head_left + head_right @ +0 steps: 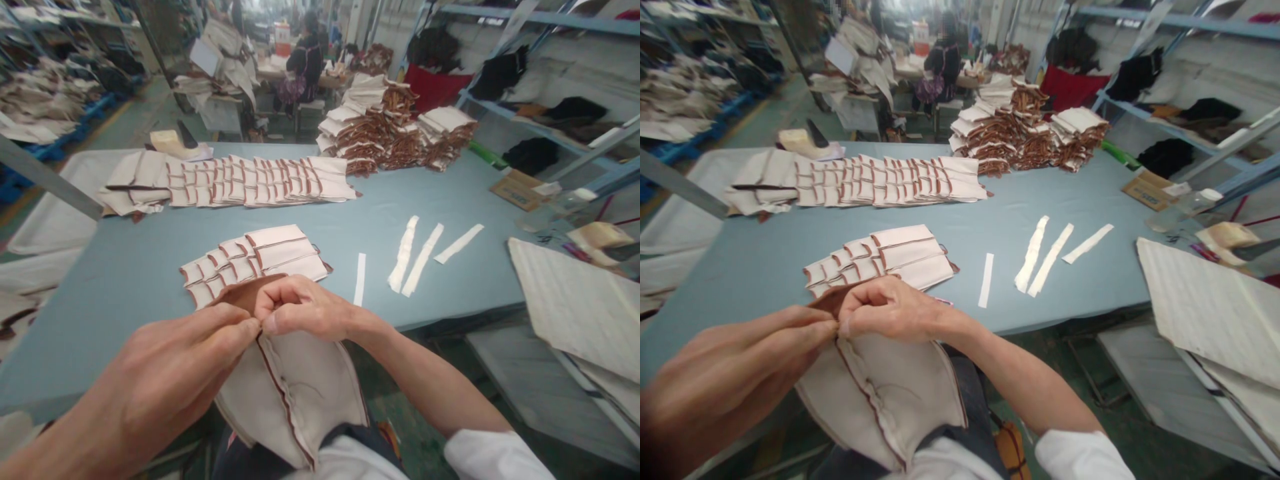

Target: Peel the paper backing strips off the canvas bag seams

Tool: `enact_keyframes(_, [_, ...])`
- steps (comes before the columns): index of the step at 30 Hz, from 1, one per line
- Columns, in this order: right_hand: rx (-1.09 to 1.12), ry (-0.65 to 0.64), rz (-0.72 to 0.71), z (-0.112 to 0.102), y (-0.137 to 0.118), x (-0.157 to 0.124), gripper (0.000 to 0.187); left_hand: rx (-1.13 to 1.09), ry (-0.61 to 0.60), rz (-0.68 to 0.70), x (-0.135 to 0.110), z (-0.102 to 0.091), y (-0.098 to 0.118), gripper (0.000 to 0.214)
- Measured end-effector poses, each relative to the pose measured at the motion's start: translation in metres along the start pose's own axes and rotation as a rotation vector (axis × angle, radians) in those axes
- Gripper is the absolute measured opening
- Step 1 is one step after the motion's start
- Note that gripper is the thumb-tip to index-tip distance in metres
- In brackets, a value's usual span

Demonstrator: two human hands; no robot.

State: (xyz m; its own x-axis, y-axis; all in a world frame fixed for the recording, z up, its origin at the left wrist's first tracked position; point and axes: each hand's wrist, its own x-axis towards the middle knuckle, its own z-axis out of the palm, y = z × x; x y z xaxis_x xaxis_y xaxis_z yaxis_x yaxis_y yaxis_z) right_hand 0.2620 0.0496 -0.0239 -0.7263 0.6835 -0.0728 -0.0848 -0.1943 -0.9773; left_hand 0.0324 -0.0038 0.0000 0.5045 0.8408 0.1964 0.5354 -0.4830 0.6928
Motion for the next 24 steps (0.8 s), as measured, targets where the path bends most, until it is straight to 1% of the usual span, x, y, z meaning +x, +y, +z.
enact_keyframes(2, [-0.001, 0.012, 0.026, 0.001, 0.0, -0.002, 0.016, 0.042, 0.025, 0.066, 0.0, 0.0, -0.001, 0.026])
enact_keyframes(4, [-0.036, 0.018, 0.038, 0.003, -0.002, -0.006, 0.013, 0.136, 0.068, 0.122, -0.001, -0.002, -0.002, 0.023])
enact_keyframes(5, [-0.064, 0.023, 0.021, 0.004, -0.003, -0.008, 0.011, 0.181, 0.083, 0.133, -0.001, -0.004, -0.003, 0.021])
enact_keyframes(7, [-0.143, 0.051, -0.045, 0.006, -0.006, -0.013, 0.007, 0.234, 0.085, 0.105, 0.0, -0.009, -0.005, 0.021])
enact_keyframes(9, [-0.243, 0.11, -0.128, 0.009, -0.009, -0.018, 0.006, 0.208, 0.037, 0.061, 0.003, -0.013, -0.007, 0.028])
enact_keyframes(11, [-0.363, 0.183, -0.208, 0.012, -0.012, -0.02, 0.006, 0.157, -0.028, 0.062, 0.007, -0.017, -0.009, 0.031])
enact_keyframes(13, [-0.473, 0.246, -0.285, 0.014, -0.013, -0.02, 0.007, 0.144, -0.062, 0.129, 0.011, -0.02, -0.011, 0.026])
enact_keyframes(15, [-0.546, 0.278, -0.336, 0.016, -0.013, -0.02, 0.008, 0.17, -0.081, 0.19, 0.013, -0.022, -0.012, 0.022])
enact_keyframes(19, [-0.626, 0.296, -0.406, 0.017, -0.014, -0.02, 0.008, 0.162, -0.12, 0.21, 0.017, -0.024, -0.011, 0.023])
enact_keyframes(22, [-0.678, 0.291, -0.431, 0.016, -0.017, -0.021, 0.009, 0.142, -0.152, 0.169, 0.022, -0.023, -0.009, 0.021])
enact_keyframes(24, [-0.636, 0.246, -0.416, 0.013, -0.019, -0.02, 0.011, 0.109, -0.176, 0.116, 0.024, -0.022, -0.008, 0.025])
